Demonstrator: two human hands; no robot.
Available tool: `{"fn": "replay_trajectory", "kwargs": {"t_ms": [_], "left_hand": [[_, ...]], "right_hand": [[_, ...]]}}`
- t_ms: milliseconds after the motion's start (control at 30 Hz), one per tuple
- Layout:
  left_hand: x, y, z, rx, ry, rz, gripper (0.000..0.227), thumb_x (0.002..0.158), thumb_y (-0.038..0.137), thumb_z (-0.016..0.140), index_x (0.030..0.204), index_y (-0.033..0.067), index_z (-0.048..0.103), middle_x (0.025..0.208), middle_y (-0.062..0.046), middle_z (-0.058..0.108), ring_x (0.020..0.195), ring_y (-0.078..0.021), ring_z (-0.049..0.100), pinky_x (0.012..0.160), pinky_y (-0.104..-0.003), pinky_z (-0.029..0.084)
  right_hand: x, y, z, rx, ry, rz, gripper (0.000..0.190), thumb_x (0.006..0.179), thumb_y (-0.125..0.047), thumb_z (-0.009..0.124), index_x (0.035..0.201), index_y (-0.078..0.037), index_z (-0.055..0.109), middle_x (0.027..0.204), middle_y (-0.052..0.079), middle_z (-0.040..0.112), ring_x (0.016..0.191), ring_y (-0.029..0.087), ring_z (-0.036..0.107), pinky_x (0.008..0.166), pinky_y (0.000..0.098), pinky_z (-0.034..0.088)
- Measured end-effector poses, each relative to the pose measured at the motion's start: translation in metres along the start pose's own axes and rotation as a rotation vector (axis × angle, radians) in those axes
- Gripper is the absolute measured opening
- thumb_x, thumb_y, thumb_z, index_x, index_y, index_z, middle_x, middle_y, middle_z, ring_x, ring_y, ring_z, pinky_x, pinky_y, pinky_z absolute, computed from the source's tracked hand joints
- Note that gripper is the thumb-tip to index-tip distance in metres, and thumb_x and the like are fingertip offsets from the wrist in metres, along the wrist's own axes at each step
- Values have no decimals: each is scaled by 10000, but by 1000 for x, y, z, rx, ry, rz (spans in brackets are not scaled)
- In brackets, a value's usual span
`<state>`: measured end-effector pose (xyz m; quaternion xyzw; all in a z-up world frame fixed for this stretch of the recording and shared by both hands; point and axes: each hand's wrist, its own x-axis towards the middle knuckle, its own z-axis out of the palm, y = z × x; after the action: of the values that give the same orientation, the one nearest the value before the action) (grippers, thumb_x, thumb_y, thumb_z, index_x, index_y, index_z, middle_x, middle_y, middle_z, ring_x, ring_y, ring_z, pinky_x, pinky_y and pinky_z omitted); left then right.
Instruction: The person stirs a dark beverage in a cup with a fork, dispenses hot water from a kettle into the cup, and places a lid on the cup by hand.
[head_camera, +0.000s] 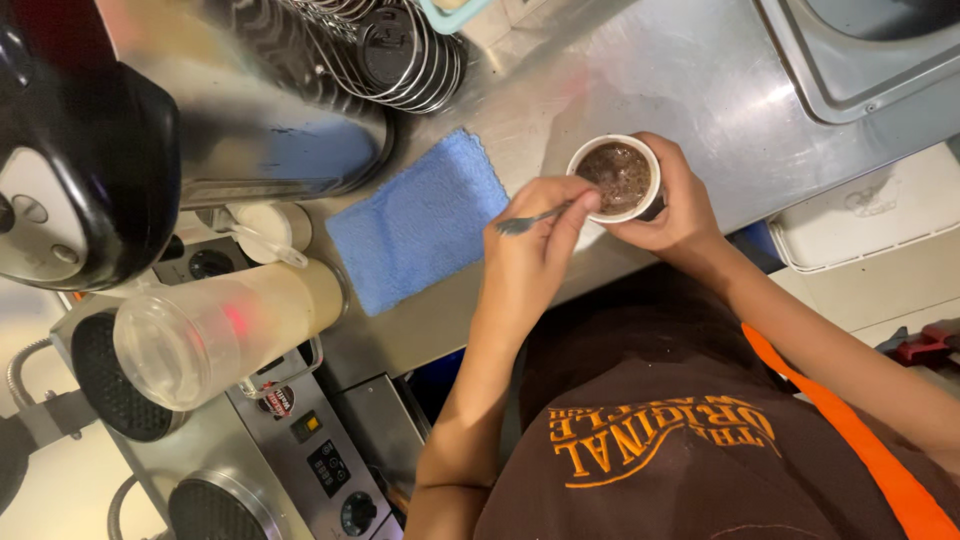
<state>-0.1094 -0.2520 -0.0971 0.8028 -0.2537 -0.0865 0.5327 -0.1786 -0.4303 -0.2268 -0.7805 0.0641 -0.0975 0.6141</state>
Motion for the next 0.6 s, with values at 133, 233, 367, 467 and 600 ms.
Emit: {"fn": "replay_trajectory", "kwargs": {"t_ms": [133, 233, 367, 467, 600], "left_hand": [[12, -3, -3, 229, -64, 10, 72, 1013, 72, 690, 1002, 1, 698, 1062, -120, 730, 917, -293, 724, 807, -352, 562], [18, -1, 2, 250, 27, 164, 77, 1013, 63, 689, 1015, -14, 683, 1084, -120, 707, 976, -325, 702, 857, -366, 568], [27, -3, 3, 147, -88, 156, 94, 997, 51, 695, 955, -30, 669, 1071, -117, 712, 938, -308, 715, 818, -360, 577], [28, -2, 3, 195, -81, 156, 100, 987, 45, 694, 958, -48, 672, 1067, -134, 701, 916, -335, 703, 788, -366, 572], [31, -3, 6, 168, -137, 158, 205, 977, 75, 732, 826, -48, 666, 1017, -111, 728, 832, -318, 715, 747, -366, 563]], "right_hand": [[7, 2, -8, 71, -44, -61, 790, 805, -126, 857, 1471, -25, 446, 1430, 140, 551, 1337, 245, 579, 1121, 372, 495], [12, 1, -14, -112, -66, -142, 743, 778, -105, 874, 1417, -33, 502, 1378, 146, 534, 1322, 262, 549, 1119, 383, 476], [18, 1, -20, 1, -136, -113, 794, 773, -116, 857, 1460, -19, 471, 1397, 154, 523, 1334, 257, 546, 1112, 386, 492], [18, 5, -21, 179, -182, -48, 840, 788, -124, 847, 1492, -14, 403, 1397, 140, 533, 1318, 233, 576, 1104, 371, 520], [19, 13, -22, 230, -203, -48, 805, 816, -89, 855, 1464, -8, 384, 1378, 131, 577, 1274, 213, 617, 1077, 356, 534]]}}
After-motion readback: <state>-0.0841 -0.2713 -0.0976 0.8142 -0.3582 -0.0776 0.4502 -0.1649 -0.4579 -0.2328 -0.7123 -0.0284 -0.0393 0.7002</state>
